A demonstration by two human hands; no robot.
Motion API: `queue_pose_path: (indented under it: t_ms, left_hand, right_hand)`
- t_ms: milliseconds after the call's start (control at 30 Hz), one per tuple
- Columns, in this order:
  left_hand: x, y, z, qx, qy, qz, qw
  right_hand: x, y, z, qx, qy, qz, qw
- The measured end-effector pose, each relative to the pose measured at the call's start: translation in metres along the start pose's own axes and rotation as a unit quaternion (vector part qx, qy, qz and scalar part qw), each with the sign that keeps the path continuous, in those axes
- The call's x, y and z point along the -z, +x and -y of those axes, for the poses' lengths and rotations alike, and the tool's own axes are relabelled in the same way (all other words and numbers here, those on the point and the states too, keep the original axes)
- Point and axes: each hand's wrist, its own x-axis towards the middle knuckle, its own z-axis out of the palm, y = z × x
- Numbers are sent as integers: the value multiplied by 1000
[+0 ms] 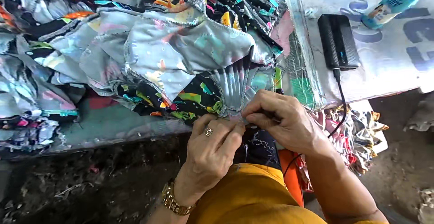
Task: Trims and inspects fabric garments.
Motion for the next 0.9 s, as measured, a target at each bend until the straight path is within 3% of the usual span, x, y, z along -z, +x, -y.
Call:
queue_pose_path:
  t_ms: [100, 233, 400, 600, 733, 833, 900]
  left_hand:
    - [0, 3, -2, 7, 52, 18, 998]
    - [1, 7, -5, 51, 16, 3, 999]
    - [-4, 11, -11, 68, -26, -24, 997]
    - [-13, 14, -5, 94, -68, -17, 993]
    - [-8, 20, -6, 118, -71, 0, 991]
    - [-5, 24, -7, 110, -64, 19, 992]
    - [-2, 26, -5, 99, -60, 30, 993]
  right_hand:
    - [2, -1, -3, 20, -12, 23, 999]
    - [2, -2, -2, 38, -56, 43, 997]
    - [-13, -3, -3, 62, -113, -22, 991]
    - [-8, -7, -4, 8, 3, -42, 999]
    - [-3, -6, -10, 41, 92, -27, 995]
    - [-2, -7, -8, 50, 80, -32, 995]
    - [-2, -10, 3, 20, -8, -49, 999]
